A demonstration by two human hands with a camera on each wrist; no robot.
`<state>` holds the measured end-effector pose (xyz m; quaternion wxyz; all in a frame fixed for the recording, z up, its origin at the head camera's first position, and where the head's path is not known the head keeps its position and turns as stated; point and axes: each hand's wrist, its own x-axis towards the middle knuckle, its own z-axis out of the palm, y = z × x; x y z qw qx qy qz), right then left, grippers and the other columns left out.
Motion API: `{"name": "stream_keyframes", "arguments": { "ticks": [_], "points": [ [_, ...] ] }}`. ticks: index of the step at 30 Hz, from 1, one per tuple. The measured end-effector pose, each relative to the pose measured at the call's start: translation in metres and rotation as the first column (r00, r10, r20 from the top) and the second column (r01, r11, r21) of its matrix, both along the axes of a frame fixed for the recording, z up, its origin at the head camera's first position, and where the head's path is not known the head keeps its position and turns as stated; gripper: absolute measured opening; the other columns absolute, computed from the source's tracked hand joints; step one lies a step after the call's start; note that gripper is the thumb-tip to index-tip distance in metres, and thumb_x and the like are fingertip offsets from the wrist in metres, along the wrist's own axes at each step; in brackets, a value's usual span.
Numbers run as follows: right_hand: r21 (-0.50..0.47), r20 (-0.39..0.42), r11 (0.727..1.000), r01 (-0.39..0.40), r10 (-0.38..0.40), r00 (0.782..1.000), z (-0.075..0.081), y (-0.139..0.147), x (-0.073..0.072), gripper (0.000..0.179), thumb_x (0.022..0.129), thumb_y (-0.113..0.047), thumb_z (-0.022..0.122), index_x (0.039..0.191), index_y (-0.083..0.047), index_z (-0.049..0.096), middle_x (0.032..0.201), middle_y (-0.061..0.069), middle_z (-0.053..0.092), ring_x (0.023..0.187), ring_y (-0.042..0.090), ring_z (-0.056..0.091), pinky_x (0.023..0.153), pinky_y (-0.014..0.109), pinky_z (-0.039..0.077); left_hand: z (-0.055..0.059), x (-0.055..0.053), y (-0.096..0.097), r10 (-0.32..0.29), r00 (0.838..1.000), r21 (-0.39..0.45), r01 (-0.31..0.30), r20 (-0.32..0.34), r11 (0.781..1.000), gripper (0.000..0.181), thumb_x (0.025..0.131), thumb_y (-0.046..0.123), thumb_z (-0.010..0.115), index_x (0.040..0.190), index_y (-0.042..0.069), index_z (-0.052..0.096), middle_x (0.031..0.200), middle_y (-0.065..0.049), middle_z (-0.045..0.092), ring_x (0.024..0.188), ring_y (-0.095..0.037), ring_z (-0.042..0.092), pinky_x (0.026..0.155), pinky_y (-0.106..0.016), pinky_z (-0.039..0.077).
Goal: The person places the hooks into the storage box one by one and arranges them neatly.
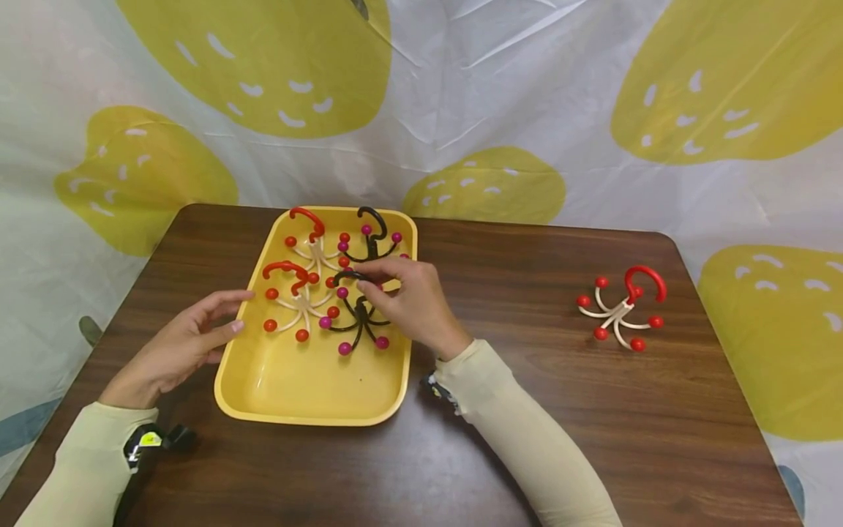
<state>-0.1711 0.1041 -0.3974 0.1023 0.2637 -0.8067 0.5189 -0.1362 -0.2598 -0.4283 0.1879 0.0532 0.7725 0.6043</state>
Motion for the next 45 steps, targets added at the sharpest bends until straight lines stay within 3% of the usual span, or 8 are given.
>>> {"name": "stream_keyframes", "arguments": {
  "ticks": [11, 30, 34, 45],
  "points": [
    [-0.027, 0.043, 0.999, -0.025, 0.027, 0.999, -0.002, 0.001, 0.002, 0.021, 0.093, -0.010, 0.081, 0.114, -0.006, 0.081, 0.110, 0.011, 0.080, 0.096, 0.020, 0.077, 0.075, 0.026, 0.065, 0.001, 0.000, -0.001, 0.000, 1.000, -0.014, 0.000, -0.001, 1.000, 0.055, 0.109, 0.015, 0.060, 0.160, 0.011, 0.039, 0.153, -0.028, 0.044, 0.109, -0.019, 0.073, 0.082, -0.044, 0.067],
    [-0.047, 0.057, 0.998, -0.044, 0.047, 0.997, 0.002, 0.009, 0.003, 0.023, 0.091, -0.009, 0.083, 0.114, -0.006, 0.081, 0.106, 0.006, 0.080, 0.096, 0.016, 0.076, 0.075, 0.027, 0.066, 0.001, -0.001, -0.001, -0.002, 1.000, -0.014, 0.002, 0.004, 1.000, 0.056, 0.109, 0.016, 0.060, 0.160, 0.012, 0.039, 0.154, -0.028, 0.044, 0.109, -0.020, 0.073, 0.082, -0.044, 0.067],
    [-0.059, 0.062, 0.997, -0.051, 0.055, 0.997, 0.006, 0.012, 0.002, 0.023, 0.091, -0.010, 0.083, 0.113, -0.004, 0.080, 0.106, 0.009, 0.080, 0.094, 0.018, 0.077, 0.070, 0.031, 0.066, 0.000, 0.000, -0.001, 0.000, 1.000, -0.014, 0.000, 0.000, 1.000, 0.055, 0.109, 0.016, 0.060, 0.160, 0.011, 0.039, 0.154, -0.028, 0.043, 0.108, -0.018, 0.073, 0.082, -0.043, 0.067],
    [-0.024, 0.017, 0.999, 0.032, -0.032, 0.999, 0.020, 0.031, 0.003, 0.020, 0.093, -0.015, 0.082, 0.112, -0.008, 0.081, 0.108, 0.008, 0.081, 0.095, 0.015, 0.076, 0.076, 0.028, 0.066, 0.001, 0.000, -0.001, 0.001, 1.000, -0.023, -0.001, 0.000, 1.000, 0.056, 0.109, 0.016, 0.060, 0.160, 0.012, 0.039, 0.154, -0.027, 0.043, 0.110, -0.020, 0.072, 0.083, -0.044, 0.067]
  ]
}}
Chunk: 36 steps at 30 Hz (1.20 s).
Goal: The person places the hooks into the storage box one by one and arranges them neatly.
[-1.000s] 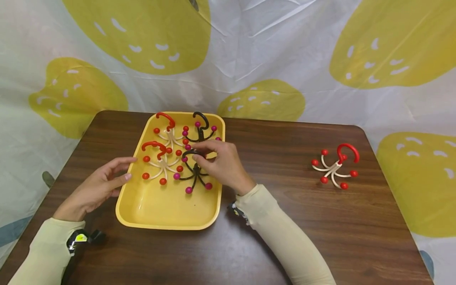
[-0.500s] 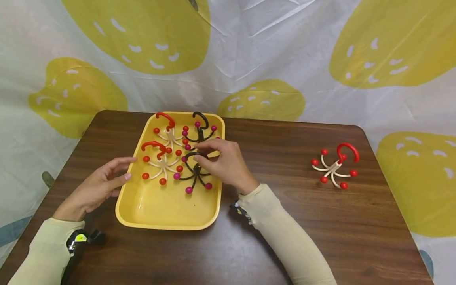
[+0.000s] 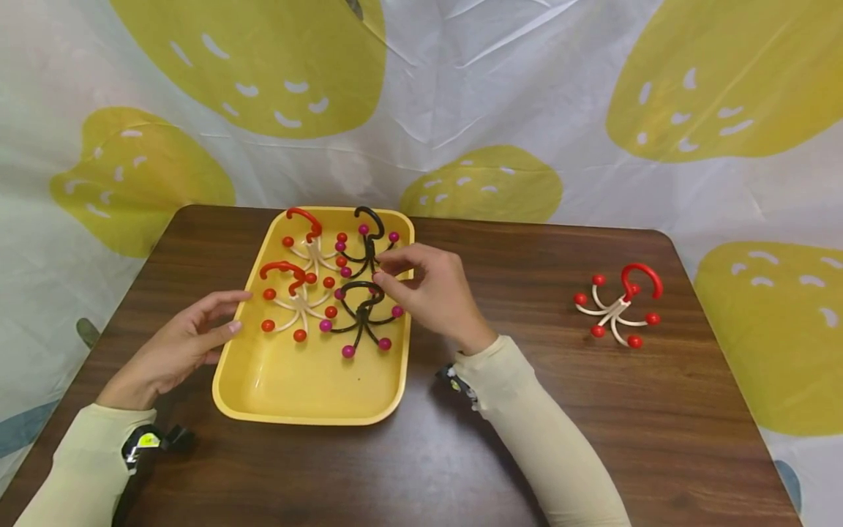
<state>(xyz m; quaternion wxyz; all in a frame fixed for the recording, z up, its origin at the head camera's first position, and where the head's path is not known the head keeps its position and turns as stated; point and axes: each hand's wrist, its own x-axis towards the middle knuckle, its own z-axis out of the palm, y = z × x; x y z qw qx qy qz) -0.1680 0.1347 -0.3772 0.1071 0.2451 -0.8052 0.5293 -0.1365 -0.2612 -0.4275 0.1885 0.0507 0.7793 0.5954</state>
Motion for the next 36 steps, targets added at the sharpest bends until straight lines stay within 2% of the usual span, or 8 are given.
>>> {"name": "stream_keyframes", "arguments": {
  "ticks": [6, 12, 24, 30, 36],
  "points": [
    [-0.026, -0.009, 0.999, 0.042, -0.042, 0.999, 0.008, 0.015, 0.001, 0.020, 0.093, -0.014, 0.082, 0.113, -0.010, 0.081, 0.109, 0.007, 0.081, 0.094, 0.014, 0.077, 0.075, 0.027, 0.065, 0.001, 0.000, 0.000, 0.000, 1.000, -0.007, 0.000, -0.001, 1.000, 0.056, 0.109, 0.016, 0.060, 0.161, 0.012, 0.039, 0.154, -0.027, 0.044, 0.110, -0.020, 0.072, 0.083, -0.043, 0.067],
    [-0.010, -0.043, 0.995, 0.103, -0.103, 0.994, 0.013, 0.029, 0.000, 0.021, 0.093, -0.018, 0.083, 0.114, -0.016, 0.081, 0.105, 0.003, 0.082, 0.093, 0.010, 0.076, 0.074, 0.023, 0.064, 0.001, 0.000, 0.000, -0.001, 1.000, 0.012, 0.001, -0.004, 1.000, 0.056, 0.109, 0.017, 0.061, 0.160, 0.010, 0.039, 0.153, -0.028, 0.044, 0.108, -0.017, 0.073, 0.082, -0.043, 0.067],
    [-0.042, -0.050, 0.977, 0.210, -0.212, 0.976, 0.020, 0.068, -0.001, 0.025, 0.092, -0.012, 0.082, 0.117, -0.011, 0.080, 0.103, 0.008, 0.081, 0.091, 0.001, 0.075, 0.076, 0.017, 0.062, 0.002, 0.000, 0.000, 0.000, 1.000, -0.007, 0.000, 0.003, 1.000, 0.058, 0.109, 0.021, 0.062, 0.161, 0.012, 0.039, 0.154, -0.027, 0.044, 0.108, -0.016, 0.072, 0.083, -0.042, 0.067],
    [-0.094, -0.034, 0.960, 0.265, -0.269, 0.962, 0.023, 0.093, 0.002, 0.025, 0.092, -0.007, 0.081, 0.116, -0.003, 0.080, 0.100, -0.008, 0.080, 0.091, 0.003, 0.075, 0.081, 0.016, 0.061, 0.002, 0.000, 0.000, -0.002, 1.000, -0.008, 0.002, 0.000, 1.000, 0.057, 0.109, 0.020, 0.061, 0.161, 0.012, 0.039, 0.154, -0.027, 0.044, 0.109, -0.017, 0.072, 0.084, -0.042, 0.067],
    [-0.060, -0.041, 0.942, 0.330, -0.332, 0.942, 0.020, 0.116, 0.009, 0.027, 0.092, -0.008, 0.081, 0.119, -0.004, 0.079, 0.101, -0.015, 0.077, 0.093, 0.000, 0.074, 0.084, 0.012, 0.059, 0.000, 0.000, -0.001, -0.003, 1.000, -0.005, 0.003, 0.001, 1.000, 0.056, 0.109, 0.018, 0.061, 0.161, 0.012, 0.039, 0.153, -0.027, 0.044, 0.109, -0.018, 0.072, 0.084, -0.043, 0.067]
  ]
}}
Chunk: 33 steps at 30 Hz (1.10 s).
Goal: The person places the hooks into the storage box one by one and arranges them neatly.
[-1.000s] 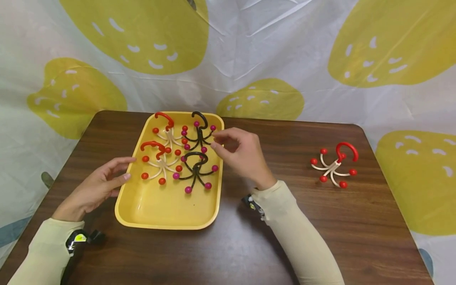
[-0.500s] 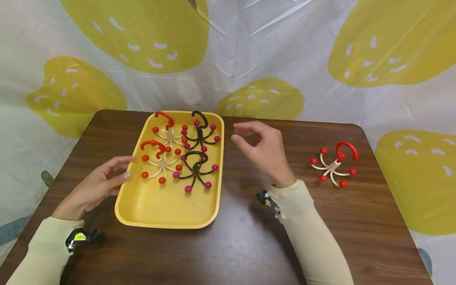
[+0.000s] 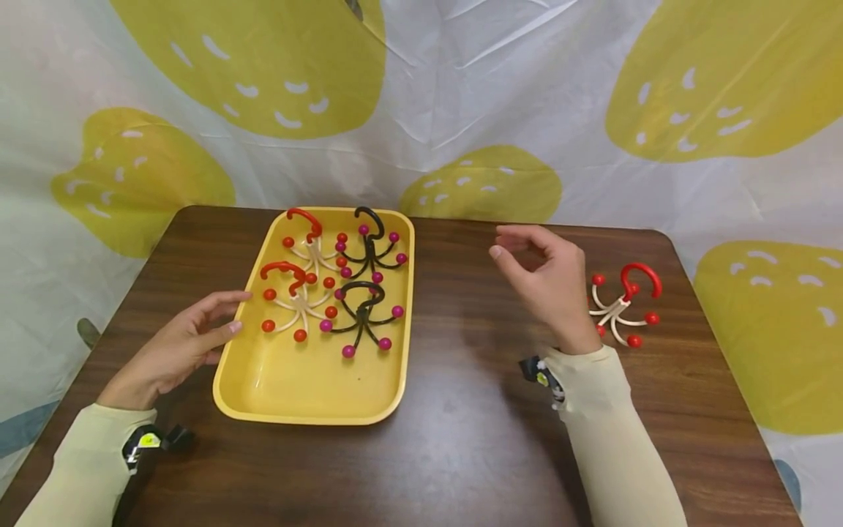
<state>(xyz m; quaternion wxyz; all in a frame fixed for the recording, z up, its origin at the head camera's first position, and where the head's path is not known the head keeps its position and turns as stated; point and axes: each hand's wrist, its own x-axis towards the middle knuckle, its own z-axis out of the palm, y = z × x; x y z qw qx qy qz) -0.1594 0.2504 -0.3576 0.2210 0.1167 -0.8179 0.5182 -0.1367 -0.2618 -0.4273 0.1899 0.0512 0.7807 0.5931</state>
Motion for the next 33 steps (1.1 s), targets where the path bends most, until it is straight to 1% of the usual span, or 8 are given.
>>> {"name": "stream_keyframes", "arguments": {
  "ticks": [8, 17, 19, 24, 29, 33],
  "points": [
    [0.028, 0.009, 0.997, 0.075, -0.076, 0.997, -0.007, 0.030, 0.012, 0.029, 0.091, -0.006, 0.083, 0.119, -0.005, 0.079, 0.102, -0.015, 0.078, 0.093, 0.000, 0.074, 0.083, 0.010, 0.058, -0.001, 0.001, -0.001, -0.006, 1.000, 0.008, 0.006, -0.007, 1.000, 0.057, 0.109, 0.020, 0.061, 0.160, 0.011, 0.039, 0.152, -0.028, 0.044, 0.108, -0.016, 0.072, 0.084, -0.042, 0.067],
    [0.045, 0.007, 0.986, 0.160, -0.161, 0.987, -0.010, 0.061, 0.024, 0.030, 0.090, -0.003, 0.082, 0.120, -0.004, 0.079, 0.102, -0.018, 0.076, 0.092, -0.001, 0.073, 0.081, 0.007, 0.056, 0.000, 0.000, 0.000, -0.001, 1.000, 0.000, 0.001, 0.002, 1.000, 0.056, 0.109, 0.019, 0.061, 0.161, 0.012, 0.039, 0.154, -0.028, 0.044, 0.109, -0.017, 0.072, 0.084, -0.043, 0.067],
    [0.051, 0.003, 0.983, 0.179, -0.179, 0.984, -0.011, 0.069, 0.026, 0.030, 0.090, -0.002, 0.082, 0.120, -0.004, 0.079, 0.102, -0.019, 0.077, 0.091, -0.001, 0.072, 0.079, 0.007, 0.056, 0.000, 0.000, 0.000, -0.004, 1.000, 0.002, 0.004, -0.001, 1.000, 0.056, 0.109, 0.018, 0.060, 0.161, 0.011, 0.038, 0.154, -0.028, 0.044, 0.109, -0.018, 0.072, 0.084, -0.043, 0.067],
    [0.017, -0.009, 0.976, 0.217, -0.217, 0.976, -0.011, 0.086, 0.031, 0.030, 0.088, 0.003, 0.080, 0.118, 0.002, 0.078, 0.099, -0.017, 0.078, 0.088, 0.000, 0.072, 0.074, 0.007, 0.055, 0.000, 0.000, 0.000, -0.008, 1.000, 0.001, 0.008, -0.005, 1.000, 0.056, 0.109, 0.018, 0.060, 0.161, 0.012, 0.039, 0.154, -0.028, 0.044, 0.110, -0.018, 0.072, 0.084, -0.043, 0.067],
    [-0.020, -0.009, 0.966, 0.258, -0.259, 0.966, -0.009, 0.102, 0.034, 0.029, 0.089, 0.005, 0.078, 0.118, 0.006, 0.076, 0.099, -0.015, 0.078, 0.089, 0.001, 0.072, 0.081, 0.007, 0.056, 0.000, 0.000, 0.000, -0.007, 1.000, -0.003, 0.007, -0.003, 1.000, 0.055, 0.109, 0.017, 0.060, 0.160, 0.012, 0.039, 0.154, -0.028, 0.044, 0.110, -0.018, 0.072, 0.084, -0.043, 0.067],
    [-0.021, -0.021, 0.950, 0.311, -0.311, 0.950, -0.009, 0.115, 0.037, 0.028, 0.089, 0.004, 0.078, 0.117, 0.008, 0.076, 0.100, -0.018, 0.077, 0.090, 0.000, 0.071, 0.081, 0.006, 0.055, 0.000, 0.000, 0.000, -0.007, 1.000, -0.001, 0.007, -0.006, 1.000, 0.056, 0.109, 0.017, 0.060, 0.160, 0.011, 0.039, 0.154, -0.028, 0.044, 0.110, -0.018, 0.072, 0.084, -0.043, 0.067]
  ]
}}
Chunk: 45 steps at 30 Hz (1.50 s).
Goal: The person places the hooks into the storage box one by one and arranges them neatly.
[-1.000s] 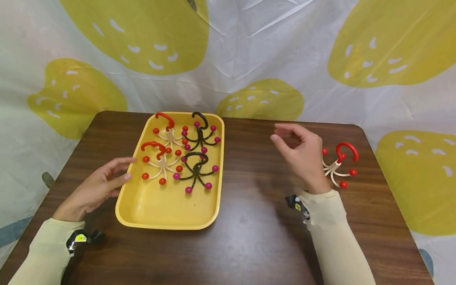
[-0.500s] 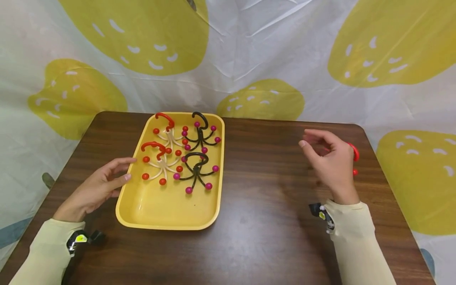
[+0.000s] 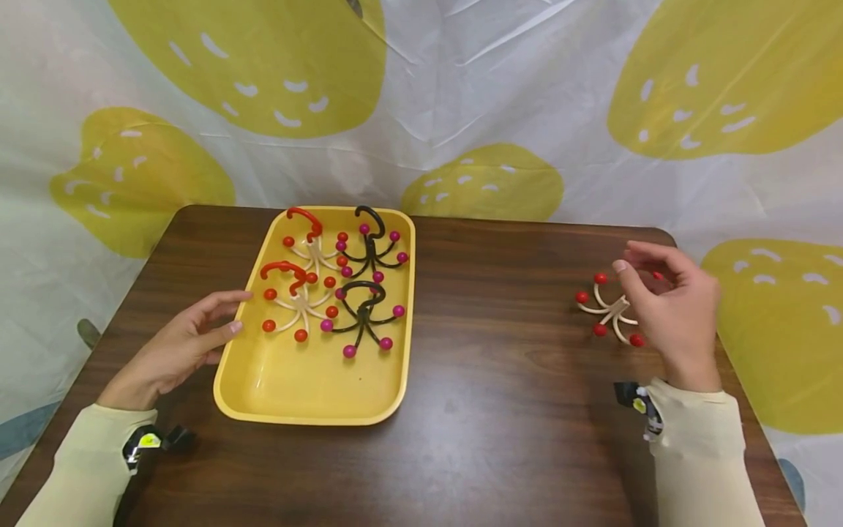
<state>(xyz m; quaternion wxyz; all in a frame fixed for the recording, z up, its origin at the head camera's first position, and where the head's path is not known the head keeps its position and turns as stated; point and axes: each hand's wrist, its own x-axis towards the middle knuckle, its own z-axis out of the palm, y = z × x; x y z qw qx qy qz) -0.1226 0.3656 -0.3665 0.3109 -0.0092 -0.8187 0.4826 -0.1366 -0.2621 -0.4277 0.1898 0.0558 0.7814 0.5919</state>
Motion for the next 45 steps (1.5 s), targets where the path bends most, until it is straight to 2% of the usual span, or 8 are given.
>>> {"name": "stream_keyframes", "arguments": {
  "ticks": [7, 14, 16, 21, 26, 32, 45],
  "points": [
    [0.070, -0.018, 0.991, 0.118, -0.117, 0.993, 0.000, 0.019, 0.002, 0.027, 0.090, -0.003, 0.080, 0.116, 0.002, 0.079, 0.098, -0.026, 0.072, 0.092, -0.005, 0.069, 0.082, 0.003, 0.053, -0.001, 0.001, 0.000, -0.006, 1.000, 0.017, 0.006, -0.010, 1.000, 0.055, 0.110, 0.015, 0.059, 0.160, 0.010, 0.038, 0.153, -0.028, 0.044, 0.111, -0.017, 0.072, 0.084, -0.043, 0.067],
    [0.126, 0.043, 0.975, 0.181, -0.187, 0.981, -0.010, 0.035, 0.002, 0.027, 0.090, -0.009, 0.081, 0.116, -0.004, 0.081, 0.097, -0.031, 0.069, 0.094, -0.011, 0.066, 0.079, 0.000, 0.049, -0.001, 0.001, -0.001, 0.004, 1.000, 0.009, -0.004, -0.005, 1.000, 0.055, 0.109, 0.016, 0.060, 0.160, 0.011, 0.039, 0.153, -0.028, 0.044, 0.110, -0.017, 0.072, 0.084, -0.043, 0.067],
    [0.144, 0.069, 0.973, 0.179, -0.190, 0.979, -0.014, 0.039, 0.001, 0.026, 0.091, -0.010, 0.081, 0.117, -0.007, 0.081, 0.098, -0.031, 0.068, 0.093, -0.013, 0.065, 0.080, -0.001, 0.048, -0.001, 0.001, -0.001, 0.006, 1.000, 0.010, -0.006, -0.004, 1.000, 0.056, 0.109, 0.016, 0.060, 0.160, 0.011, 0.039, 0.154, -0.028, 0.044, 0.110, -0.017, 0.072, 0.084, -0.043, 0.067],
    [0.169, 0.131, 0.972, 0.163, -0.186, 0.974, -0.023, 0.044, -0.002, 0.027, 0.094, -0.013, 0.079, 0.118, -0.003, 0.080, 0.094, -0.037, 0.065, 0.090, -0.015, 0.063, 0.079, -0.002, 0.047, -0.002, 0.001, -0.001, 0.005, 1.000, 0.011, -0.005, -0.003, 1.000, 0.055, 0.109, 0.016, 0.060, 0.160, 0.011, 0.039, 0.154, -0.028, 0.044, 0.110, -0.018, 0.072, 0.083, -0.044, 0.067],
    [0.219, 0.171, 0.963, 0.157, -0.197, 0.965, -0.026, 0.045, -0.003, 0.028, 0.096, -0.017, 0.076, 0.121, -0.005, 0.079, 0.089, -0.046, 0.059, 0.086, -0.019, 0.059, 0.073, -0.001, 0.045, -0.002, 0.001, -0.001, 0.000, 1.000, 0.018, 0.000, -0.002, 1.000, 0.054, 0.110, 0.014, 0.059, 0.160, 0.011, 0.039, 0.153, -0.028, 0.044, 0.110, -0.020, 0.072, 0.084, -0.044, 0.067],
    [0.243, 0.159, 0.956, 0.163, -0.206, 0.966, -0.024, 0.045, -0.005, 0.027, 0.097, -0.016, 0.074, 0.118, -0.001, 0.080, 0.082, -0.052, 0.055, 0.075, -0.027, 0.057, 0.067, -0.003, 0.043, -0.003, 0.000, 0.000, 0.002, 1.000, 0.032, -0.002, 0.002, 0.999, 0.054, 0.110, 0.013, 0.059, 0.159, 0.009, 0.039, 0.152, -0.028, 0.044, 0.109, -0.018, 0.072, 0.083, -0.043, 0.067],
    [0.207, 0.180, 0.963, 0.172, -0.211, 0.961, -0.019, 0.040, -0.003, 0.028, 0.097, -0.017, 0.075, 0.119, -0.001, 0.080, 0.080, -0.050, 0.056, 0.075, -0.024, 0.059, 0.069, -0.003, 0.045, -0.003, -0.001, 0.000, 0.002, 1.000, 0.038, -0.002, 0.008, 0.999, 0.054, 0.109, 0.015, 0.059, 0.159, 0.010, 0.039, 0.152, -0.029, 0.043, 0.109, -0.020, 0.072, 0.082, -0.044, 0.067]
  ]
}}
